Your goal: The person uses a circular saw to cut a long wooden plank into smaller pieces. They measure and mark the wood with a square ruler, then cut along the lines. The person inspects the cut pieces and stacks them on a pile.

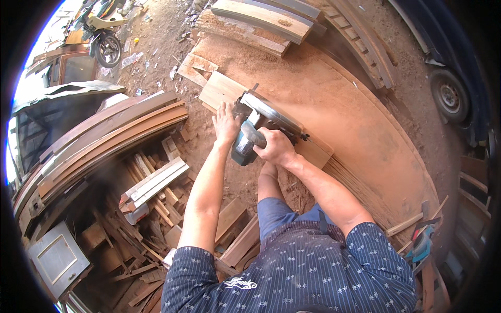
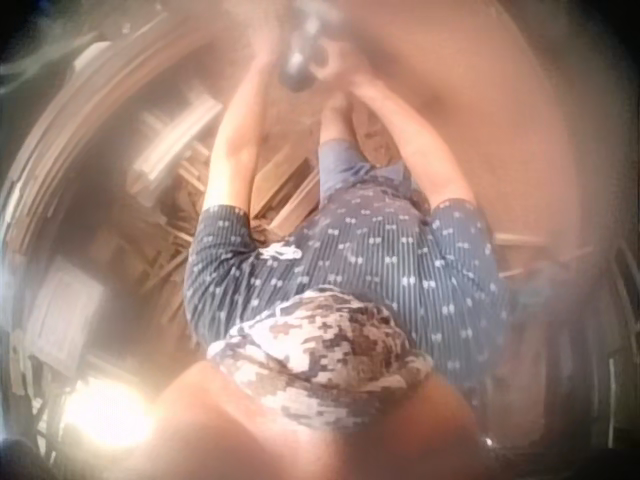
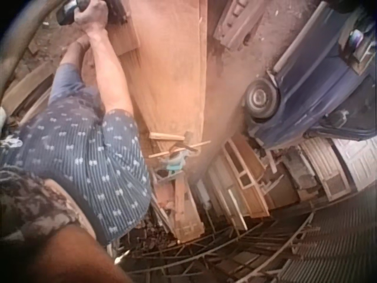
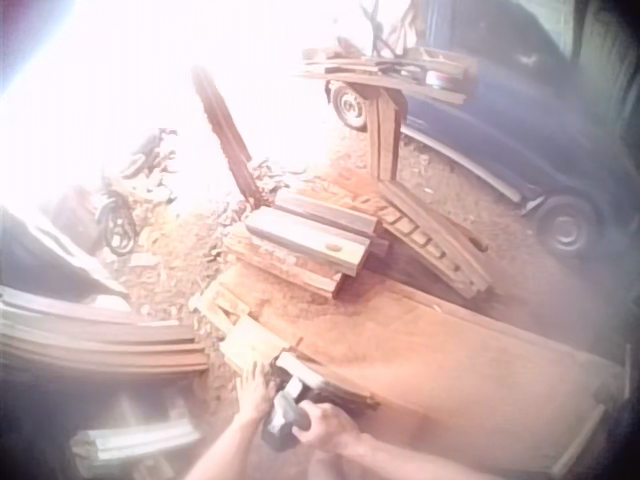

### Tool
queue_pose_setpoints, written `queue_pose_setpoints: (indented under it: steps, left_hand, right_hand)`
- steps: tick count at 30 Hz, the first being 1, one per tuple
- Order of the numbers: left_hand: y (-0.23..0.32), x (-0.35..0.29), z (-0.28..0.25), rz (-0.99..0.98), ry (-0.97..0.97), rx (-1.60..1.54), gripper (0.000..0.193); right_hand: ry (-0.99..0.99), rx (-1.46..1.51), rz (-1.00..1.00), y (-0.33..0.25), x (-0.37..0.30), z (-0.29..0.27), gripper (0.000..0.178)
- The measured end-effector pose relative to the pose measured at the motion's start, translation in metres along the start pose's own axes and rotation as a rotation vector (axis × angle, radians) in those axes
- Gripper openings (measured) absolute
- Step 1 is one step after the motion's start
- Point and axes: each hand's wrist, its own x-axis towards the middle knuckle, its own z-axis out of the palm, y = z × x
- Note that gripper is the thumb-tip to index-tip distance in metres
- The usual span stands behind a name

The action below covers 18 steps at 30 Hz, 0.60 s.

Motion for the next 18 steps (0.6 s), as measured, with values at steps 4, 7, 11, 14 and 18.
queue_pose_setpoints:
  steps: [4,7,11,14,18]
  left_hand:
    - [-0.018,0.015,-0.004,0.021,0.017,-0.018,0.074]
    - [-0.03,0.025,-0.007,0.047,0.039,-0.018,0.073]
    - [-0.036,0.041,-0.024,0.038,-0.012,-0.03,0.072]
    - [-0.054,0.054,-0.024,0.01,0.017,-0.031,0.074]
    - [-0.071,0.071,-0.029,0.014,0.02,-0.002,0.077]
  right_hand:
    - [-0.004,0.008,-0.001,-0.008,0.019,0.007,0.037]
    - [-0.003,0.001,-0.018,-0.011,0.032,0.015,0.037]
    - [-0.012,0.01,-0.007,-0.016,0.052,0.023,0.038]
    - [0.0,0.004,-0.016,-0.021,0.068,0.034,0.038]
    - [-0.007,0.009,-0.015,-0.026,0.086,0.043,0.038]
